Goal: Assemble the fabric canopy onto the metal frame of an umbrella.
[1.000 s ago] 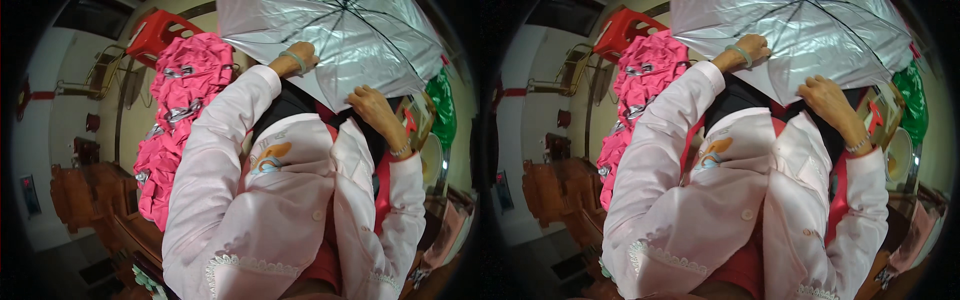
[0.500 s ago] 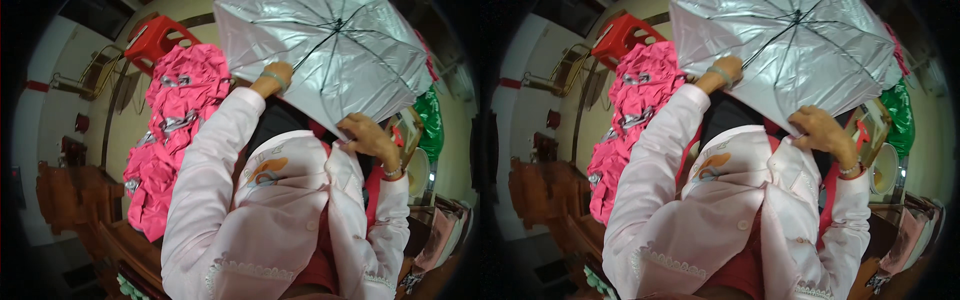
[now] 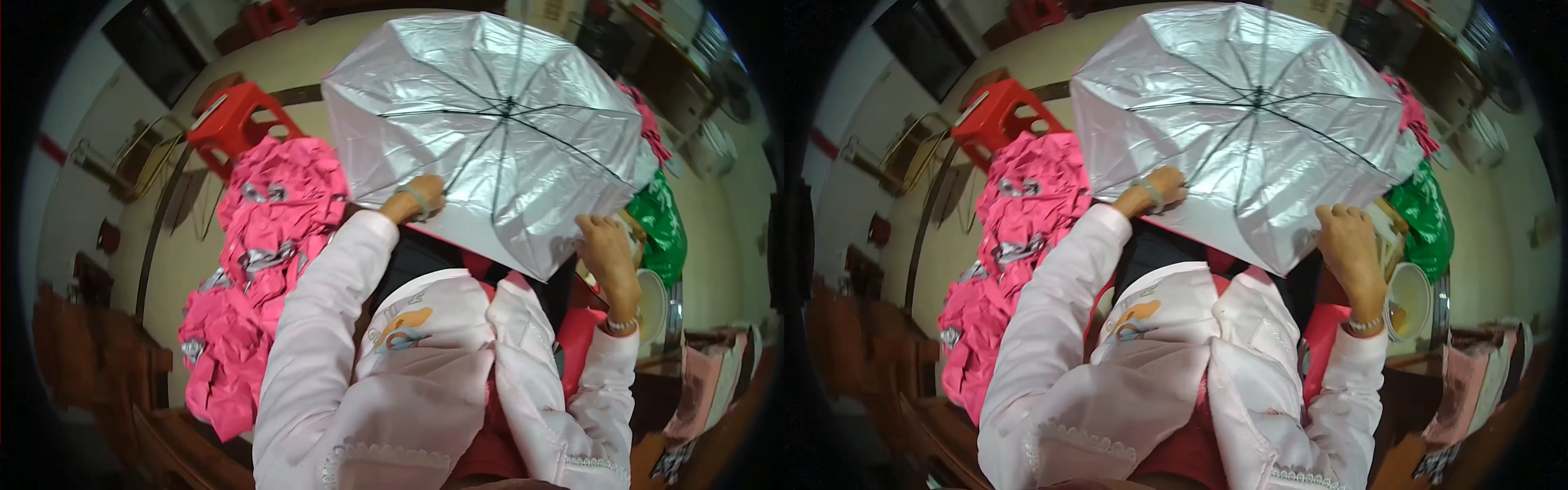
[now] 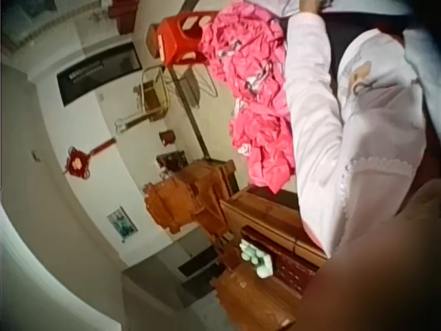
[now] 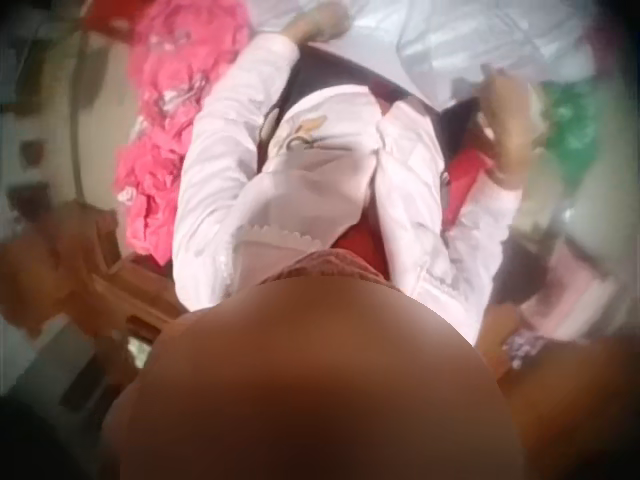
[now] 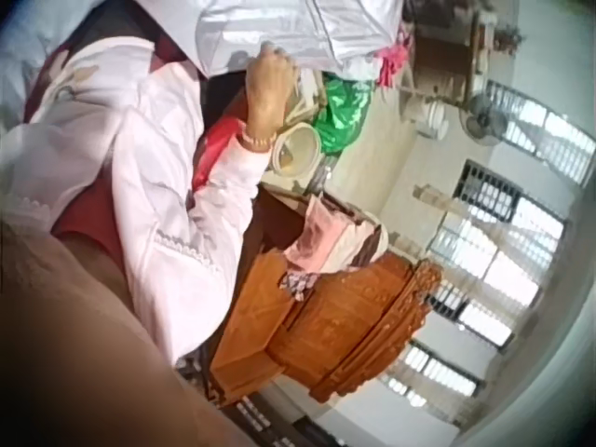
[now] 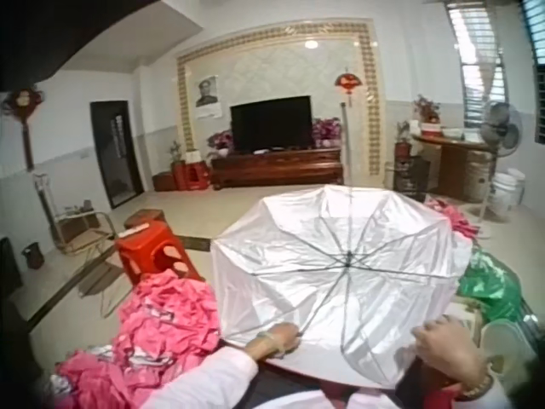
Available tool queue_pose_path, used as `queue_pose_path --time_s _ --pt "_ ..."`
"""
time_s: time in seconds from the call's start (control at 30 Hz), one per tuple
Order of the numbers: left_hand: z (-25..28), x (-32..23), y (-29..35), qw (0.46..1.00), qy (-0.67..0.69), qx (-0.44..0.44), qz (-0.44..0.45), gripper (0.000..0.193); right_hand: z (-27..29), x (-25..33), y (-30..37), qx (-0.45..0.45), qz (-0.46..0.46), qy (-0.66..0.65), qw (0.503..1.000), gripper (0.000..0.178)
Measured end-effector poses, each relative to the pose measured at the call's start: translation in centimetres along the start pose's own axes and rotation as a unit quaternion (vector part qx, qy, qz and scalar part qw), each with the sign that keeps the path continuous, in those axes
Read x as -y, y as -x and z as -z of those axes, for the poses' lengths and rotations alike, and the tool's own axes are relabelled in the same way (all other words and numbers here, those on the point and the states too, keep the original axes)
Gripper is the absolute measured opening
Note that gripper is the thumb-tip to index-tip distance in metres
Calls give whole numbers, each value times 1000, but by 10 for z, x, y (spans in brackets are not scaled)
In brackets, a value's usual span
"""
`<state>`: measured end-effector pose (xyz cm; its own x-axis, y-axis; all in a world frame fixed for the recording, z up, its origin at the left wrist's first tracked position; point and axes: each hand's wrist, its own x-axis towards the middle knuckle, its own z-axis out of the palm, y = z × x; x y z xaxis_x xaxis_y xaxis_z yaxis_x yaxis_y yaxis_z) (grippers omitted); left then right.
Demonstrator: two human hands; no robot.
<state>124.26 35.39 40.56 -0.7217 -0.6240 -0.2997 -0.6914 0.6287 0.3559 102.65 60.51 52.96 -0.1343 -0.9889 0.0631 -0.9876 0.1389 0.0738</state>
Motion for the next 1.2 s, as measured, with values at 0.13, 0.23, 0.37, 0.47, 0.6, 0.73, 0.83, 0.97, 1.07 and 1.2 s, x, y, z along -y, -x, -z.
queue_pose_path --time_s 0.13,0.23,0.37,0.47,0.6,0.73,0.83,0.97,1.07,1.2 --pt "4 -19 4 998 53 13 -29 18 -1 47 -9 -18 143 -198 970 35" --pt "10 -30 11 997 60 37 -26 22 -31 80 -17 -2 240 -230 943 36" --pt "10 -37 6 996 24 80 -27 25 -69 75 -19 -8 264 -114 958 19" --pt "12 -40 -2 992 -47 100 -62 28 -72 66 -21 22 261 -109 959 11" --pt "9 -48 -15 988 -98 115 -34 38 -79 61 -24 10 238 -115 964 6" --pt "-3 -48 -33 975 -212 72 -3 31 -74 54 -18 55 236 -87 966 9" --pt "25 -52 -31 968 -233 94 0 33 -83 39 -13 30 216 -72 973 7" --pt "36 -29 -35 970 -230 65 39 31 -74 38 -12 37 186 -96 977 8" --pt "25 -25 -32 971 -226 52 49 30 -66 33 -13 20 184 -97 978 8" --pt "25 -20 -36 965 -261 1 19 35 -77 7 -12 25 158 -30 987 9"
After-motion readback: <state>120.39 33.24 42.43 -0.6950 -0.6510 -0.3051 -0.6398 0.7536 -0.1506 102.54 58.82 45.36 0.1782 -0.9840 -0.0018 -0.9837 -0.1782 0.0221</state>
